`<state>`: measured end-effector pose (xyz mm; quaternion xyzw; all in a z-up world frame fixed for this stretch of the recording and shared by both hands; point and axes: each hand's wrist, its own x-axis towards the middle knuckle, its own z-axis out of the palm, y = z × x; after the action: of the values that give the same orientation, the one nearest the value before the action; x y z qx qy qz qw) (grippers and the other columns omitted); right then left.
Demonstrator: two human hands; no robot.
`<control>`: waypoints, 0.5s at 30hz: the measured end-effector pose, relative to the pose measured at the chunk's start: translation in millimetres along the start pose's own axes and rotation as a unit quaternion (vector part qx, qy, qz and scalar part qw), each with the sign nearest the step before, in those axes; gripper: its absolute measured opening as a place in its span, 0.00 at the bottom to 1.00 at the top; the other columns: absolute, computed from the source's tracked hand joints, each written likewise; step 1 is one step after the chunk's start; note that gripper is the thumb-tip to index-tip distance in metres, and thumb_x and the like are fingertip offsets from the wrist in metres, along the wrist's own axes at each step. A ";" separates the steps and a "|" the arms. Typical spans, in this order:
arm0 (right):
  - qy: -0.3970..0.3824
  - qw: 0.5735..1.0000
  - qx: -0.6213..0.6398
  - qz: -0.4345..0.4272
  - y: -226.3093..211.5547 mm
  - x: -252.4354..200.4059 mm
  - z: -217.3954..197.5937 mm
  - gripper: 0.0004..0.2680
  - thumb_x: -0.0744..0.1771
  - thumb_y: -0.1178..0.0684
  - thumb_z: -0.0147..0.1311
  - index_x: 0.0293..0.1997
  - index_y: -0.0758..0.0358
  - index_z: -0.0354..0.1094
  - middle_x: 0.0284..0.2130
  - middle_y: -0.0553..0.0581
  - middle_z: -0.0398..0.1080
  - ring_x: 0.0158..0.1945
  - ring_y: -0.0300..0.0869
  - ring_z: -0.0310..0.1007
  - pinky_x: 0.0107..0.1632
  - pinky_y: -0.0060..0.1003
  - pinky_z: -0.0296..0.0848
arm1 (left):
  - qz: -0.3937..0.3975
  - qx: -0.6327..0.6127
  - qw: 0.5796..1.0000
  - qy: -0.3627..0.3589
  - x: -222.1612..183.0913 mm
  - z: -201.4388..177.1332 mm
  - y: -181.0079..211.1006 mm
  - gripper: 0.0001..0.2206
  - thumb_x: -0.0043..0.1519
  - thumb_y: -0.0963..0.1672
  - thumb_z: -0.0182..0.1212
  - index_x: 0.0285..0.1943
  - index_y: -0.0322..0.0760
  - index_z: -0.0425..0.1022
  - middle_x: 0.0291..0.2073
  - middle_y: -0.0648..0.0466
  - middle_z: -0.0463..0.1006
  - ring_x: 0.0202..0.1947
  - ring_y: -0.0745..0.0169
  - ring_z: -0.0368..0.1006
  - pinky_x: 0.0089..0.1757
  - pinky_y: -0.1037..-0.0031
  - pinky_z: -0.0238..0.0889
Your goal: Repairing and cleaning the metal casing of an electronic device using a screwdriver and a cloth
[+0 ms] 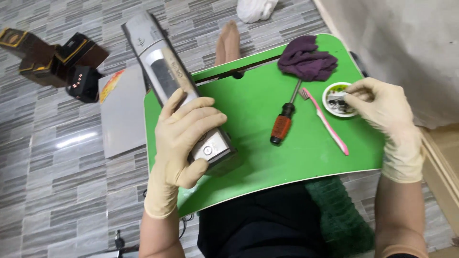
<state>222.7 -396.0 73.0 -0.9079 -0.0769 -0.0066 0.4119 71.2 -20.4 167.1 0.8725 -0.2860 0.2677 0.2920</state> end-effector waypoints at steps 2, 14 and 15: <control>0.033 0.994 0.053 -0.087 -20.9 -7.3 4.8 0.07 0.65 0.65 0.61 0.46 0.72 0.74 0.31 0.61 0.74 0.29 0.39 0.70 0.33 0.28 0.70 | -0.005 -0.012 1.000 0.004 2.0 0.5 2.7 0.29 0.52 0.54 0.39 0.50 0.33 0.75 0.44 0.48 0.79 0.56 0.45 0.73 0.66 0.49 0.42; 0.024 0.842 0.121 -0.525 -201.6 -35.0 65.4 0.21 0.59 0.67 0.69 0.51 0.65 0.60 0.34 0.50 0.76 0.43 0.41 0.70 0.50 0.34 0.69 | -0.079 -0.044 0.995 0.031 1.0 -9.1 10.4 0.15 0.57 0.43 0.50 0.51 0.37 0.75 0.46 0.53 0.79 0.53 0.55 0.72 0.64 0.56 0.43; 0.018 0.830 0.101 -0.549 -210.2 -34.6 70.5 0.21 0.59 0.68 0.66 0.53 0.65 0.59 0.33 0.47 0.75 0.49 0.44 0.67 0.59 0.39 0.68 | -0.098 -0.053 0.993 0.041 1.8 -8.2 11.6 0.13 0.59 0.42 0.51 0.50 0.37 0.75 0.47 0.51 0.78 0.49 0.57 0.74 0.62 0.60 0.45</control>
<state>154.4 -211.4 180.9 -0.6691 -0.5554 -0.2398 0.4316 62.3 -23.3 178.0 0.8680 -0.2011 0.2578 0.3737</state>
